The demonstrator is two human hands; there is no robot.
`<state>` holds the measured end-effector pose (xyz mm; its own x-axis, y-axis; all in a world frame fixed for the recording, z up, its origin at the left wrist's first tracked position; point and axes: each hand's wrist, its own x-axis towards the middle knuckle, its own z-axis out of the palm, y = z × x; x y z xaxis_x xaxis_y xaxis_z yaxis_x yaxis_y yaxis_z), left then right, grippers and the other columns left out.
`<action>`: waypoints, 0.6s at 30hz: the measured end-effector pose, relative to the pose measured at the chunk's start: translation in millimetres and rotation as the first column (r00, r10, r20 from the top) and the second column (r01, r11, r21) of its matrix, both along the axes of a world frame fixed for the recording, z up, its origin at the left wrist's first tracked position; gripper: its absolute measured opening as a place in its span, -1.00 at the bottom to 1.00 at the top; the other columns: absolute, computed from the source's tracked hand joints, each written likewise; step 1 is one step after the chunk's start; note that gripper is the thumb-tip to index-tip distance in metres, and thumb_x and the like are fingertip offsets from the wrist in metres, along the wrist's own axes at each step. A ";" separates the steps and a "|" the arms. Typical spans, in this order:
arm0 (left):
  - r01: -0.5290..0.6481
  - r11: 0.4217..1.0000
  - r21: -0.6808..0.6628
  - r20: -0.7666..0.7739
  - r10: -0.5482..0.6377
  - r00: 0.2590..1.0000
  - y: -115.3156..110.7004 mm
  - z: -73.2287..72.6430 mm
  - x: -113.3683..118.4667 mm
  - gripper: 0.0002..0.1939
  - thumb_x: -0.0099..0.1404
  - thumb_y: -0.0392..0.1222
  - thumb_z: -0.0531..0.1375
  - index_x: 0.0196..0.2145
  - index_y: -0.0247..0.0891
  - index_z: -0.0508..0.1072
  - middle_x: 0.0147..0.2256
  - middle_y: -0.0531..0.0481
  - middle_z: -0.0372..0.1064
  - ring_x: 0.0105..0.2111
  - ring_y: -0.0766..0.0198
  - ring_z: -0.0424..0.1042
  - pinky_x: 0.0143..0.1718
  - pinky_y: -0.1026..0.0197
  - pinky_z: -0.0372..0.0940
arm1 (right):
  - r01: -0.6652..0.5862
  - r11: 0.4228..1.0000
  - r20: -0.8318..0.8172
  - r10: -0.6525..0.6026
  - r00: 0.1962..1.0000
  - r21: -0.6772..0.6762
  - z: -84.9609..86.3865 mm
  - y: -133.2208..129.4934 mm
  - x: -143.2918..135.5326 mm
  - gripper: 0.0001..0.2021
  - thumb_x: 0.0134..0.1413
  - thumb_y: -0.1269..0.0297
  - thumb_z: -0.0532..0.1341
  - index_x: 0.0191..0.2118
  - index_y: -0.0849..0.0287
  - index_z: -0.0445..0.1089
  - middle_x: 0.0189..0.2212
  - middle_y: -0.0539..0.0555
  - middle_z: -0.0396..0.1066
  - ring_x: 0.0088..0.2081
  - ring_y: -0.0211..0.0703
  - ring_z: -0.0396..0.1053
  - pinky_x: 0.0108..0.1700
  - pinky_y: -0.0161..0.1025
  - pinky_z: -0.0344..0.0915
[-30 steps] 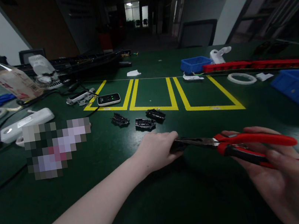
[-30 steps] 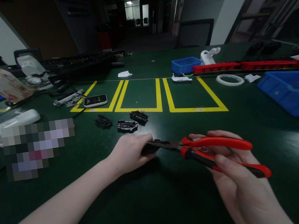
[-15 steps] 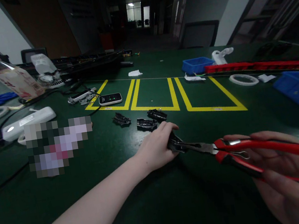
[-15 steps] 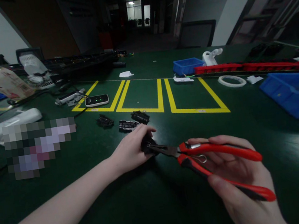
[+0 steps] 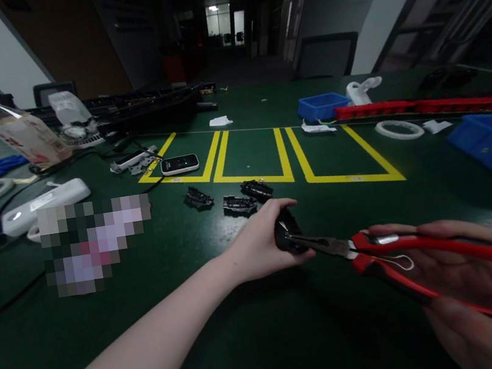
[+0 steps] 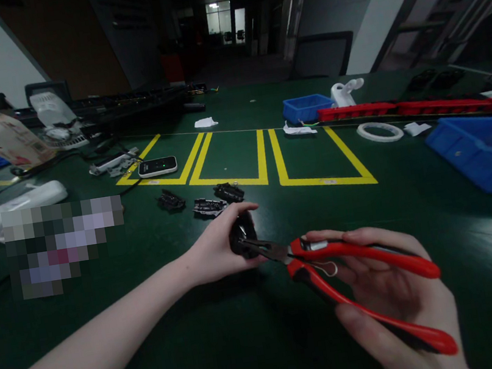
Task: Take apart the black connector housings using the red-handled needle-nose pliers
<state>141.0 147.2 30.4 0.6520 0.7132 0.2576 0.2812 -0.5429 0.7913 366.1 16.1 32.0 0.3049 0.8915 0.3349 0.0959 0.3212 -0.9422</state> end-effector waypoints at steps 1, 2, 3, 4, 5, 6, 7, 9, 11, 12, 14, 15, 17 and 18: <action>0.004 1.000 -0.019 -0.005 -0.004 1.000 -0.8 1.6 -0.3 -0.19 0.10 -0.04 0.43 0.21 -0.27 0.21 0.13 -0.21 0.32 0.08 0.00 0.39 0.05 -0.04 0.38 | -0.024 1.000 0.014 0.024 1.000 0.006 1.0 -0.7 -1.0 -0.47 -0.09 0.28 0.44 0.07 -0.09 0.41 0.01 0.09 0.51 -0.02 0.04 0.53 -0.02 -0.21 0.51; 0.007 0.999 -0.035 -0.012 -0.007 1.000 -1.5 3.0 -0.5 -0.15 0.08 0.02 0.44 0.22 -0.26 0.20 0.13 -0.21 0.33 0.06 -0.01 0.39 0.01 -0.05 0.39 | -0.044 0.999 0.027 0.044 0.999 0.012 2.0 -1.3 -2.3 -0.48 -0.06 0.28 0.42 0.08 -0.10 0.40 0.02 0.08 0.51 -0.02 0.02 0.53 -0.02 -0.22 0.51; 0.008 0.999 -0.046 -0.021 -0.009 1.000 -2.1 4.3 -0.6 -0.12 0.05 0.05 0.45 0.23 -0.26 0.20 0.11 -0.20 0.33 0.04 -0.01 0.40 -0.01 -0.05 0.39 | -0.058 0.998 0.036 0.057 0.998 0.019 3.0 -1.7 -3.6 -0.49 -0.03 0.28 0.41 0.08 -0.11 0.39 0.01 0.07 0.51 -0.02 0.00 0.53 -0.02 -0.23 0.51; 0.009 0.998 -0.054 -0.027 -0.010 1.000 -2.4 5.2 -0.7 -0.11 0.04 0.08 0.45 0.22 -0.26 0.21 0.10 -0.19 0.34 0.02 0.00 0.41 -0.03 -0.04 0.39 | -0.064 0.998 0.042 0.063 0.997 0.025 3.9 -2.0 -4.8 -0.50 -0.02 0.27 0.41 0.09 -0.11 0.39 0.01 0.07 0.51 -0.02 -0.01 0.53 -0.02 -0.25 0.50; 0.006 0.998 -0.059 -0.031 -0.008 0.999 -2.5 5.7 -0.7 -0.12 0.04 0.09 0.44 0.21 -0.27 0.22 0.08 -0.18 0.35 0.00 0.01 0.41 -0.05 -0.04 0.39 | -0.072 0.997 0.046 0.070 0.996 0.028 4.6 -2.1 -5.8 -0.50 -0.01 0.27 0.41 0.09 -0.10 0.39 0.01 0.07 0.51 -0.02 -0.03 0.53 -0.02 -0.27 0.50; 0.003 0.998 -0.061 -0.035 -0.005 0.999 -2.4 5.9 -0.5 -0.15 0.05 0.10 0.44 0.19 -0.28 0.24 0.07 -0.17 0.35 -0.02 0.03 0.42 -0.06 -0.03 0.39 | -0.085 0.996 0.048 0.083 0.995 0.035 5.0 -2.0 -6.2 -0.50 0.00 0.27 0.40 0.09 -0.10 0.39 0.01 0.07 0.51 -0.02 -0.04 0.52 -0.02 -0.29 0.49; -0.002 0.998 -0.061 -0.040 -0.001 0.999 -2.2 5.8 -0.3 -0.18 0.06 0.10 0.42 0.17 -0.29 0.26 0.05 -0.16 0.37 -0.04 0.04 0.42 -0.07 -0.02 0.40 | -0.106 0.993 0.051 0.104 0.993 0.042 5.2 -1.7 -6.2 -0.50 -0.01 0.28 0.41 0.09 -0.10 0.39 0.01 0.07 0.50 -0.02 -0.05 0.52 -0.02 -0.31 0.49; -0.002 0.998 -0.056 -0.053 -0.001 0.999 -1.7 5.3 0.2 -0.24 0.08 0.09 0.41 0.13 -0.30 0.29 0.03 -0.16 0.39 -0.08 0.06 0.42 -0.10 0.00 0.40 | -0.126 0.991 0.049 0.124 0.991 0.047 5.3 -0.6 -5.1 -0.51 -0.01 0.29 0.41 0.08 -0.10 0.40 0.01 0.07 0.50 -0.01 -0.05 0.52 -0.03 -0.31 0.49; 0.015 0.999 -0.048 -0.060 -0.018 0.998 -1.2 5.0 0.2 -0.27 0.07 0.07 0.41 0.10 -0.30 0.31 0.01 -0.16 0.40 -0.10 0.07 0.43 -0.11 0.01 0.39 | -0.124 0.991 0.037 0.123 0.992 0.039 5.7 1.4 -4.2 -0.52 0.00 0.27 0.41 0.08 -0.09 0.41 -0.01 0.08 0.52 -0.03 -0.02 0.53 -0.03 -0.27 0.50; 0.030 0.999 -0.044 -0.061 -0.032 0.998 -1.0 5.1 0.0 -0.28 0.06 0.06 0.41 0.09 -0.30 0.31 0.01 -0.16 0.40 -0.10 0.07 0.43 -0.10 0.01 0.39 | -0.118 0.993 0.031 0.117 0.993 0.028 6.4 2.7 -4.4 -0.53 0.00 0.26 0.41 0.08 -0.08 0.43 -0.03 0.09 0.53 -0.04 0.00 0.54 -0.04 -0.24 0.51; 0.056 0.998 -0.038 -0.059 -0.059 0.997 -0.6 5.6 -0.8 -0.30 0.05 0.04 0.41 0.08 -0.29 0.32 0.01 -0.17 0.41 -0.08 0.07 0.42 -0.09 0.01 0.38 | -0.102 0.995 0.007 0.102 0.995 0.004 9.2 5.8 -6.9 -0.55 -0.02 0.24 0.42 0.05 -0.07 0.47 -0.07 0.11 0.55 -0.07 0.05 0.56 -0.06 -0.18 0.53; 0.066 0.997 -0.038 -0.061 -0.069 0.996 -0.4 5.9 -1.3 -0.30 0.05 0.04 0.41 0.07 -0.28 0.32 0.01 -0.17 0.41 -0.08 0.07 0.42 -0.09 0.02 0.38 | -0.092 0.996 -0.011 0.092 0.996 -0.010 11.0 7.3 -8.9 -0.57 -0.04 0.22 0.43 0.01 -0.07 0.49 -0.09 0.12 0.57 -0.09 0.08 0.56 -0.08 -0.15 0.54; 0.080 0.996 -0.045 -0.072 -0.083 0.994 0.0 6.8 -2.3 -0.31 0.05 0.07 0.40 0.05 -0.28 0.33 0.00 -0.17 0.42 -0.10 0.08 0.43 -0.12 0.03 0.38 | -0.067 0.997 -0.060 0.065 0.996 -0.034 13.9 10.0 -12.7 -0.61 -0.07 0.18 0.45 -0.05 -0.07 0.52 -0.13 0.12 0.58 -0.10 0.13 0.56 -0.11 -0.11 0.55; 0.084 0.995 -0.052 -0.080 -0.088 0.993 0.2 7.4 -2.6 -0.31 0.05 0.09 0.40 0.05 -0.28 0.33 -0.01 -0.17 0.42 -0.11 0.08 0.43 -0.14 0.05 0.38 | -0.056 0.997 -0.083 0.053 0.995 -0.044 14.3 10.8 -13.4 -0.62 -0.08 0.16 0.45 -0.07 -0.07 0.53 -0.14 0.12 0.59 -0.09 0.14 0.56 -0.12 -0.10 0.55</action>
